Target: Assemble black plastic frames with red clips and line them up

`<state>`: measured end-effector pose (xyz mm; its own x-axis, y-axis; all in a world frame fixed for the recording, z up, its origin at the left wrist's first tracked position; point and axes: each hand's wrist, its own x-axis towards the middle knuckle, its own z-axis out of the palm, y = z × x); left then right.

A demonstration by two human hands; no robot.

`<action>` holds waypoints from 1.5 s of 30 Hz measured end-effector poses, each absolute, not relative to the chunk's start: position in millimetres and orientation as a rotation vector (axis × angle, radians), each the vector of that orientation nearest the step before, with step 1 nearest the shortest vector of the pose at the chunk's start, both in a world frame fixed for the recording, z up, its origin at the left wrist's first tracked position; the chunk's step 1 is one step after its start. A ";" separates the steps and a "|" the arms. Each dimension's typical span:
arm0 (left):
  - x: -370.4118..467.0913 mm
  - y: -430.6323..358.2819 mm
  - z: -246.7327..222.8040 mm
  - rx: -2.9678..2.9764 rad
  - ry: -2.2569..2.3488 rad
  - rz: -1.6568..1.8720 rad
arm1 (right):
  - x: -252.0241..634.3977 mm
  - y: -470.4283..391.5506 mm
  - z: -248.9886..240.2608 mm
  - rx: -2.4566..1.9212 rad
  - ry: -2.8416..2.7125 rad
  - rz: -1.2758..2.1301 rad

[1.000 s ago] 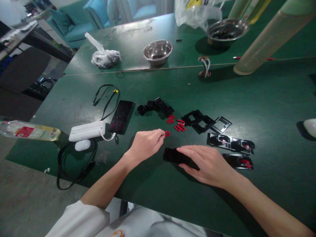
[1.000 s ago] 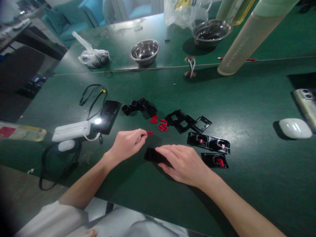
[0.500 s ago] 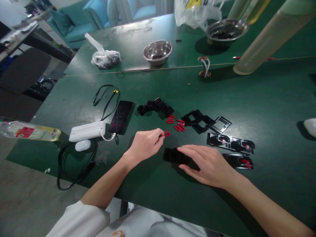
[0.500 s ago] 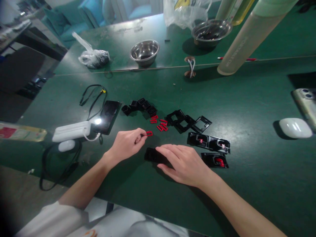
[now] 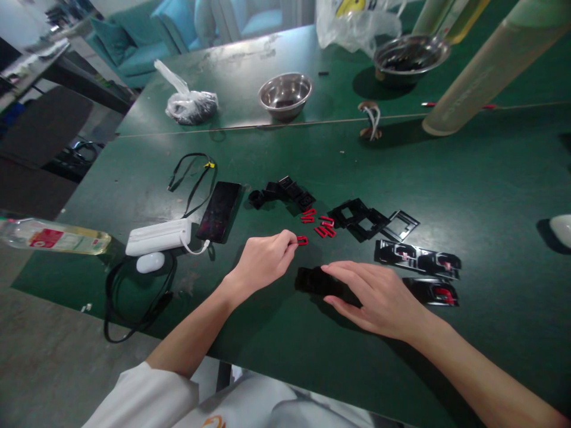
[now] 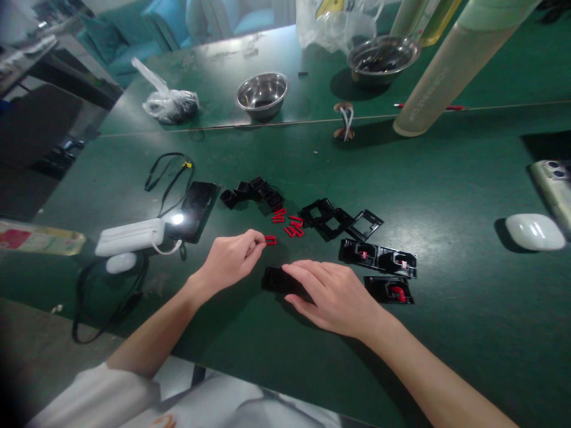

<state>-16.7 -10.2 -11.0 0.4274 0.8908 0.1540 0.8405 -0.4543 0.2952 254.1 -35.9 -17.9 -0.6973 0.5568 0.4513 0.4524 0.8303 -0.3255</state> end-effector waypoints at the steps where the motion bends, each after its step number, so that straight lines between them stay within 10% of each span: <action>1: -16.8 -10.0 -11.1 2.504 1.532 0.439 | 254.2 -36.1 -18.1 -0.742 -2.463 0.256; 45: -15.3 -10.9 -14.4 2.535 1.471 0.627 | 253.9 -35.6 -15.0 -0.778 -2.467 0.313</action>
